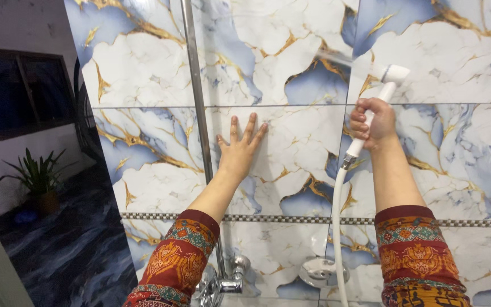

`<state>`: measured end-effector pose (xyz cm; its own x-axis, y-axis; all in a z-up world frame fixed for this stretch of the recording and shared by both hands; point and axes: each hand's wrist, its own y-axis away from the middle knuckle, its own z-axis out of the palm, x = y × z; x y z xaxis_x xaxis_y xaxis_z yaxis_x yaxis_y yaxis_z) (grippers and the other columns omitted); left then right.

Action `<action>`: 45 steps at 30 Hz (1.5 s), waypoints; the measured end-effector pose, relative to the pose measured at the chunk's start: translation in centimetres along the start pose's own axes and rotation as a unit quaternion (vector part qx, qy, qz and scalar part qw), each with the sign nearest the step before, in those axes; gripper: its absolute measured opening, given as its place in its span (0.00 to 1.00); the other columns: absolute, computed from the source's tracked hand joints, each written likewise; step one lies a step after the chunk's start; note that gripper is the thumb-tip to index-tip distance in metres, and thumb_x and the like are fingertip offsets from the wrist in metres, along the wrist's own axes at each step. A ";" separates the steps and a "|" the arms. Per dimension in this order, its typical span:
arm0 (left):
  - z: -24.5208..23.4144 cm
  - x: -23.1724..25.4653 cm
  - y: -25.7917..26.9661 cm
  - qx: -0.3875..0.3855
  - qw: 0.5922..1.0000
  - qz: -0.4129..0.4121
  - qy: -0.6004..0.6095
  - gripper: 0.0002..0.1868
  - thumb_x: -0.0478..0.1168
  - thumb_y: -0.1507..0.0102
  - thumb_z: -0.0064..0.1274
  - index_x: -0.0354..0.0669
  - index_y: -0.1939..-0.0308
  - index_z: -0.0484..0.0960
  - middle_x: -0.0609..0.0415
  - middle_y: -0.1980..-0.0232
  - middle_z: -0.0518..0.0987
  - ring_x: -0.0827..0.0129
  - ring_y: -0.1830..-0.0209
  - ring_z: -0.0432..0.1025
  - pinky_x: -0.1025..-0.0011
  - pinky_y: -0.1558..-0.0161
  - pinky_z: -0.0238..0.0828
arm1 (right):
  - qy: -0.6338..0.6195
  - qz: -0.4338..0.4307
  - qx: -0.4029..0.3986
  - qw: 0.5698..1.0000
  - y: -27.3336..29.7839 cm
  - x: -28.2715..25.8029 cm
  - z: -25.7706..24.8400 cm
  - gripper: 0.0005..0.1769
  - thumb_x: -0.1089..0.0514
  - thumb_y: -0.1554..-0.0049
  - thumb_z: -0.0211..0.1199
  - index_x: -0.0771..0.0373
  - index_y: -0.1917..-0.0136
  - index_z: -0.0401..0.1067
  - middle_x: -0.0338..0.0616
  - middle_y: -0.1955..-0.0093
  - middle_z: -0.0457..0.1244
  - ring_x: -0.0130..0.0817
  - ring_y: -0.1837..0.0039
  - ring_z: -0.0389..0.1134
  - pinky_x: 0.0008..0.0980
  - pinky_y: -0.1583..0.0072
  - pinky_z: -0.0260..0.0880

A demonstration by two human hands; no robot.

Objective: The person scrubs the shower wall tiles and fixtures with a pink cloth, then rinses the area using a handheld shower head. The person repeatedly wipes the wall and rinses the cloth and surfaces throughout the clip.

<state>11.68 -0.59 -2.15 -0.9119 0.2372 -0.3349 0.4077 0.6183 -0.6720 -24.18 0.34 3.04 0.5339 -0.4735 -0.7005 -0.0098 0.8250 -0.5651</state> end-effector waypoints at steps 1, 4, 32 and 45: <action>0.5 0.0 0.3 0.018 1.000 -0.005 0.005 0.57 0.29 0.42 0.55 0.70 0.19 0.37 0.57 0.16 0.28 0.34 0.18 0.33 0.21 0.39 0.54 | 0.015 0.012 -0.004 1.000 0.4 0.6 0.3 0.10 0.55 0.44 0.56 0.58 0.65 0.60 0.33 0.73 0.50 0.20 0.76 0.46 0.23 0.76 0.42; 2.4 -0.2 1.1 0.065 0.998 -0.022 0.012 0.56 0.30 0.41 0.55 0.71 0.19 0.39 0.56 0.16 0.29 0.31 0.20 0.35 0.19 0.43 0.56 | 0.047 0.057 0.003 0.997 1.0 2.6 1.5 0.10 0.55 0.45 0.56 0.57 0.65 0.60 0.34 0.74 0.50 0.20 0.76 0.46 0.23 0.76 0.41; 14.6 14.1 17.4 -0.175 0.975 0.074 0.115 0.54 0.45 0.46 0.62 0.58 0.19 0.50 0.56 0.15 0.31 0.46 0.15 0.29 0.28 0.26 0.33 | 0.134 0.254 0.257 0.923 25.9 12.3 -14.0 0.09 0.57 0.45 0.56 0.59 0.65 0.59 0.37 0.73 0.52 0.23 0.76 0.47 0.25 0.75 0.41; 18.2 12.9 22.7 -0.196 0.975 0.073 0.068 0.50 0.44 0.45 0.63 0.51 0.22 0.56 0.51 0.16 0.41 0.50 0.16 0.36 0.29 0.27 0.30 | 0.161 0.264 0.302 0.902 32.6 15.4 -16.3 0.08 0.58 0.45 0.56 0.61 0.64 0.61 0.37 0.73 0.53 0.24 0.76 0.49 0.27 0.75 0.43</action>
<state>10.01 2.85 -33.70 -0.8540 0.4247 -0.3004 0.5085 0.8033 -0.3101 -30.02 14.95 -33.29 0.3160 0.0495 -0.9475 0.3226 0.9335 0.1564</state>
